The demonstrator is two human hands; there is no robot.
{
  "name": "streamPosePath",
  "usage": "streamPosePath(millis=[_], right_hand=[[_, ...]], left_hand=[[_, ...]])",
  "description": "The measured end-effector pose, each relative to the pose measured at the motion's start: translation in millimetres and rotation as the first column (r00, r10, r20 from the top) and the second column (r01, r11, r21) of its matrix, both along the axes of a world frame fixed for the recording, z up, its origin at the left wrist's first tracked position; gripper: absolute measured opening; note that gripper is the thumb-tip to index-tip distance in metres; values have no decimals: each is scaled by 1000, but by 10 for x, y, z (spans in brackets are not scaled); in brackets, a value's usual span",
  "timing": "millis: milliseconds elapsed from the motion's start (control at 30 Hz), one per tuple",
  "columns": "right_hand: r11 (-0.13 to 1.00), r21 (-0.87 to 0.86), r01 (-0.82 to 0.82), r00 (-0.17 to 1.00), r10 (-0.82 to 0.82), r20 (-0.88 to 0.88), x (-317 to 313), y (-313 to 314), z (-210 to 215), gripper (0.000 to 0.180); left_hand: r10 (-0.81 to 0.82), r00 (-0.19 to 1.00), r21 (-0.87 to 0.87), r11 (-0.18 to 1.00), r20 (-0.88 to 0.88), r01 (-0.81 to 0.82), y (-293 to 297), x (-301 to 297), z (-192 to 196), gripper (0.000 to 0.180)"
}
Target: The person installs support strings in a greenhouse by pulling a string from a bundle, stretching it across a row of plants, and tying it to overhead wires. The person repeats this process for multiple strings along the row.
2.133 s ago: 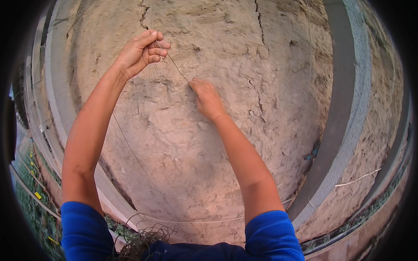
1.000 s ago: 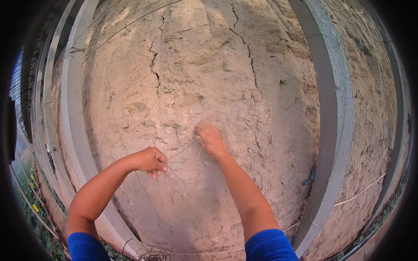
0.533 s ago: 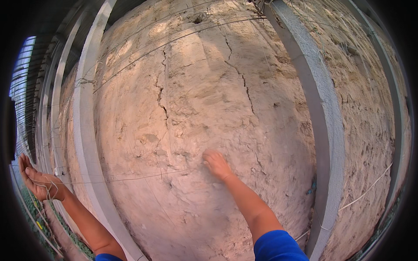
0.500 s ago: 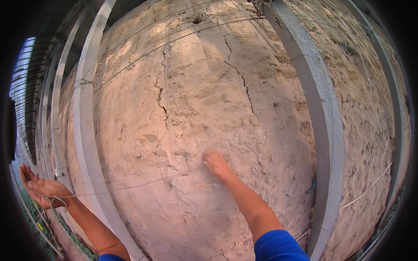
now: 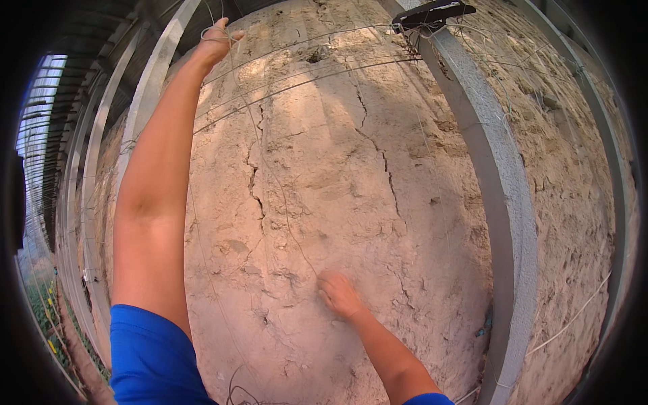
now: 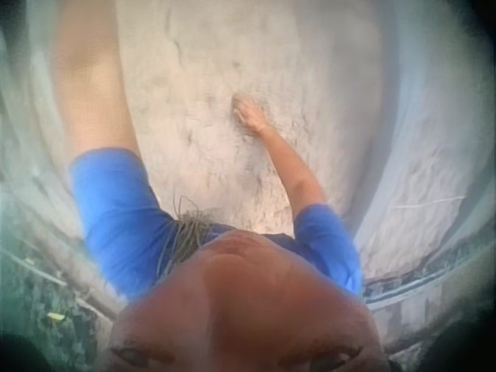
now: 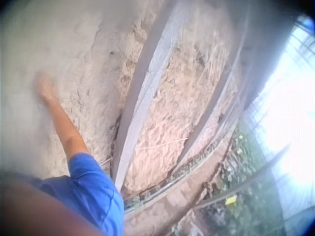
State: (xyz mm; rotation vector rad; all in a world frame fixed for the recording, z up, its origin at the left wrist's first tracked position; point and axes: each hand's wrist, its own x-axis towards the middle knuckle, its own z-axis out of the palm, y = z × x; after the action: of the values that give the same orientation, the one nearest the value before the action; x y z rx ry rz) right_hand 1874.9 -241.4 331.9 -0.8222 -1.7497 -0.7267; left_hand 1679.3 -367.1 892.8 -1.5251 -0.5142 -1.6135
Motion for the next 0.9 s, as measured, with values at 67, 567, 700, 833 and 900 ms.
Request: streamPosePath(millis=[67,567,700,833,900], right_hand=[[1000,12,-23,1000,23,-21,3,5,-14,27],[1000,24,-18,999,19,-39,28,5,-30,18],[1000,9,-16,999,16,-33,33,28,-35,16],[1000,21,-17,1000,18,-19,41,59,-37,15],[1000,22,-13,1000,13,-11,44,67,-41,15]], left_hand=[[50,993,-294,952,-104,-79,325,164,170,77],[-395,767,-383,694,505,610,1164,965,-857,87],[-704,482,-227,429,522,874,1196,964,-832,81],[-742,422,-156,403,521,902,1131,971,-718,75],[-746,413,-84,436,523,896,1084,953,-656,70]])
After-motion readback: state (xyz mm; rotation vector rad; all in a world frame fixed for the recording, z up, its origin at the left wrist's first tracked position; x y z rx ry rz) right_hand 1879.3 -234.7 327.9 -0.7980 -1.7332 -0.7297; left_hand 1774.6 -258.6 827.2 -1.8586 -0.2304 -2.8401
